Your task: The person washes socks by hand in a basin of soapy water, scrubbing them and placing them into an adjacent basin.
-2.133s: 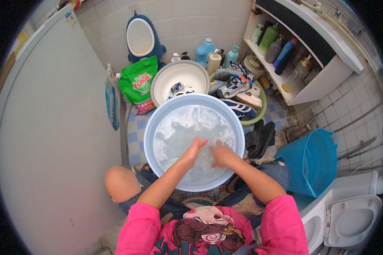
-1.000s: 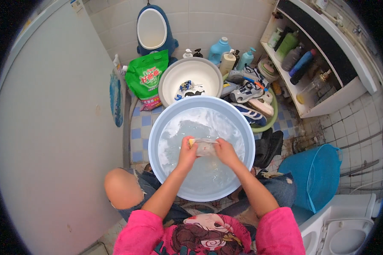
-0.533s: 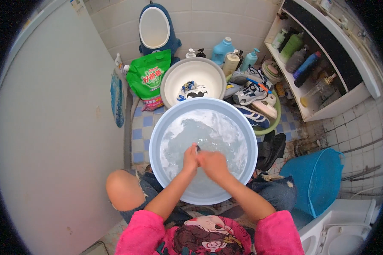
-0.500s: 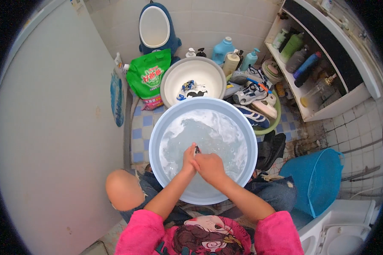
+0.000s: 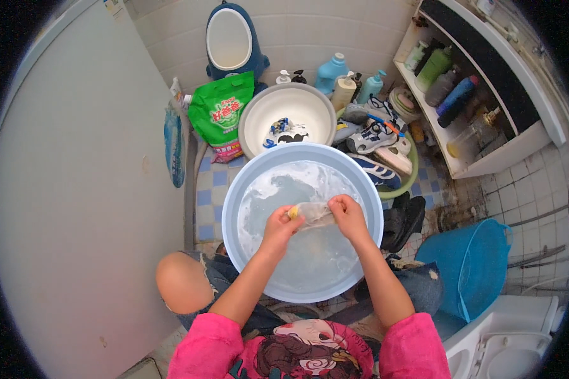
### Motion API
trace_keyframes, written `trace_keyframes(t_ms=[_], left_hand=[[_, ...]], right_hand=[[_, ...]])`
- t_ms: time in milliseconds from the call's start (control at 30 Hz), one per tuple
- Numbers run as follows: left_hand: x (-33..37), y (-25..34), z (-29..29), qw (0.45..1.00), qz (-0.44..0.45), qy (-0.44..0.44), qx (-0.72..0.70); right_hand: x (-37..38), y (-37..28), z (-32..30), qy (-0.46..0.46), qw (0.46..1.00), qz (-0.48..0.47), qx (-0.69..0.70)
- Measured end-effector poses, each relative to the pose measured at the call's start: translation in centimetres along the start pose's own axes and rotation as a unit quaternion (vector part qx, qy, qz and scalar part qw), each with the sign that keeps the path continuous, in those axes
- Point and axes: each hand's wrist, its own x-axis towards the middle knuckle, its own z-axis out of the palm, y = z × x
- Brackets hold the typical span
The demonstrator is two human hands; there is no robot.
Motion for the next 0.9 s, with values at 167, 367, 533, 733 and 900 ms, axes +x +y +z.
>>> trace_keyframes(t_ms=[167,367,533,733,900], left_hand=[[0.6,0.1,-0.5,0.976,-0.03,-0.044,-0.211],[0.5,-0.2,-0.2,0.974,-0.02,-0.08,-0.212],[0.0,0.1,1.0,0.993,0.019,-0.074,-0.094],[-0.3,-0.4,0.8,0.988,0.097,0.03,0.115],[-0.5,0.0,1.0,0.993,0.068,-0.021,0.089]], right_hand=[[-0.2,-0.2,-0.5,0.052,0.998,-0.029,0.004],[-2.2,-4.2,1.5,-0.086,0.995,-0.009,0.05],[-1.8,-3.0,1.0,-0.083,0.988,0.06,0.118],[-2.4,-2.7,1.7,-0.119,0.984,0.065,0.112],[-1.8,-2.0,0.7,-0.099,0.987,0.082,0.1]])
